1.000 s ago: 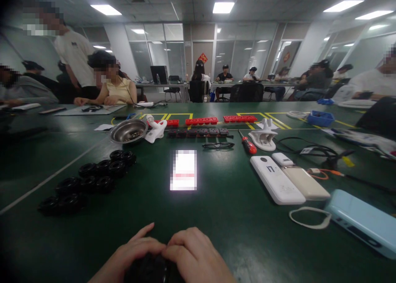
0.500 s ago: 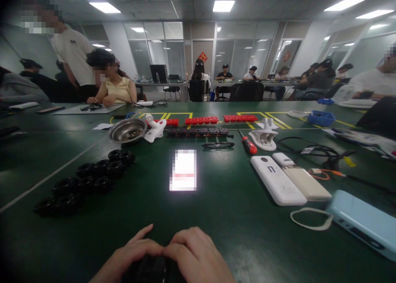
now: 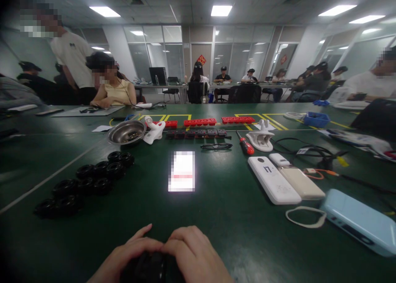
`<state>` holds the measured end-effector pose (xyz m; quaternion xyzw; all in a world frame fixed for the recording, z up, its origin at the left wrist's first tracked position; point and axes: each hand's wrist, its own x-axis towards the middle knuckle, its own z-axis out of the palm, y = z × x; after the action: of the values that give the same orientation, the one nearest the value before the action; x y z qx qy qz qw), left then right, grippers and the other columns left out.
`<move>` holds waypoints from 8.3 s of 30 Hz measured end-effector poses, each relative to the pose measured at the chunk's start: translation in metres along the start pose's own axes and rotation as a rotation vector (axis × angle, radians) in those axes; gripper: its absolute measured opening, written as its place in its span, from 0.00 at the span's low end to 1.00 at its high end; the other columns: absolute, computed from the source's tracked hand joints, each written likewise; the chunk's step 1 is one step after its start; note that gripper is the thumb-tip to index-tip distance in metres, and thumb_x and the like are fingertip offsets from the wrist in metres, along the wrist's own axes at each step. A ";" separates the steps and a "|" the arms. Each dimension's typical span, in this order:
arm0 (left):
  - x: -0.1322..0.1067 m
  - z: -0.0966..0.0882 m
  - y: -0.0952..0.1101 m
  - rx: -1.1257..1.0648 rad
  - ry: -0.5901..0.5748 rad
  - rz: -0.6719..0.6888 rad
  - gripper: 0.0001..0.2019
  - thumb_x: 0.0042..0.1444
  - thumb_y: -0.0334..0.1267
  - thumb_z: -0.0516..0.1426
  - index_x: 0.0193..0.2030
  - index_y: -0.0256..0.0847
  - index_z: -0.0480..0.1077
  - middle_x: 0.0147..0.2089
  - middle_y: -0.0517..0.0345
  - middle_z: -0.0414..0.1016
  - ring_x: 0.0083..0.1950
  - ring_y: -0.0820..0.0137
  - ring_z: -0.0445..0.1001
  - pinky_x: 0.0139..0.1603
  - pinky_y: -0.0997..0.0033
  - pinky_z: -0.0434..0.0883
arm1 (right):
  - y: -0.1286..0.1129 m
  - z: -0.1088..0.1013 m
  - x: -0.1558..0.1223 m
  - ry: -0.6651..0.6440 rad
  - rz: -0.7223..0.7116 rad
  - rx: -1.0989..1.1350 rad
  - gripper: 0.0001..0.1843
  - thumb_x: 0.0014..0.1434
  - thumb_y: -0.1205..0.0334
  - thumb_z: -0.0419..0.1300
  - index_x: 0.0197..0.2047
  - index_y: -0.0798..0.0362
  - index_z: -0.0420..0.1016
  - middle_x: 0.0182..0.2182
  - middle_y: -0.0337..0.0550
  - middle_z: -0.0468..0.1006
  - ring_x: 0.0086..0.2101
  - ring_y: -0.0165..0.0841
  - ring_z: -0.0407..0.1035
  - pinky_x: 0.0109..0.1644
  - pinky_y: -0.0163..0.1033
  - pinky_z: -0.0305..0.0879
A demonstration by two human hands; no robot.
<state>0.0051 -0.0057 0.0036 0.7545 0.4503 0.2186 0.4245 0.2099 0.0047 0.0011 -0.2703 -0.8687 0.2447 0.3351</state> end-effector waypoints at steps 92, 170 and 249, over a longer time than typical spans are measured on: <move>0.002 0.000 -0.004 0.020 -0.015 0.020 0.18 0.42 0.47 0.59 0.41 0.45 0.70 0.39 0.60 0.78 0.41 0.65 0.75 0.62 0.47 0.46 | -0.001 -0.002 0.001 0.016 -0.056 -0.028 0.18 0.59 0.48 0.49 0.47 0.50 0.62 0.38 0.47 0.72 0.38 0.34 0.68 0.40 0.38 0.69; -0.008 0.003 0.003 0.011 0.161 0.059 0.22 0.38 0.40 0.64 0.43 0.49 0.69 0.41 0.62 0.77 0.48 0.61 0.72 0.61 0.56 0.53 | -0.004 -0.007 0.001 -0.028 0.141 0.011 0.25 0.54 0.39 0.48 0.32 0.52 0.70 0.37 0.47 0.70 0.38 0.36 0.67 0.41 0.40 0.66; -0.010 -0.009 0.035 0.575 -0.204 0.038 0.42 0.43 0.59 0.54 0.61 0.36 0.52 0.64 0.37 0.47 0.64 0.48 0.44 0.59 0.40 0.46 | -0.048 -0.021 -0.019 0.106 -0.187 -0.777 0.20 0.65 0.67 0.38 0.29 0.53 0.68 0.15 0.37 0.70 0.21 0.30 0.61 0.27 0.37 0.52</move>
<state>0.0111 -0.0180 0.0381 0.8701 0.4345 0.0129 0.2325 0.2225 -0.0377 0.0355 -0.3088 -0.8990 -0.1480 0.2730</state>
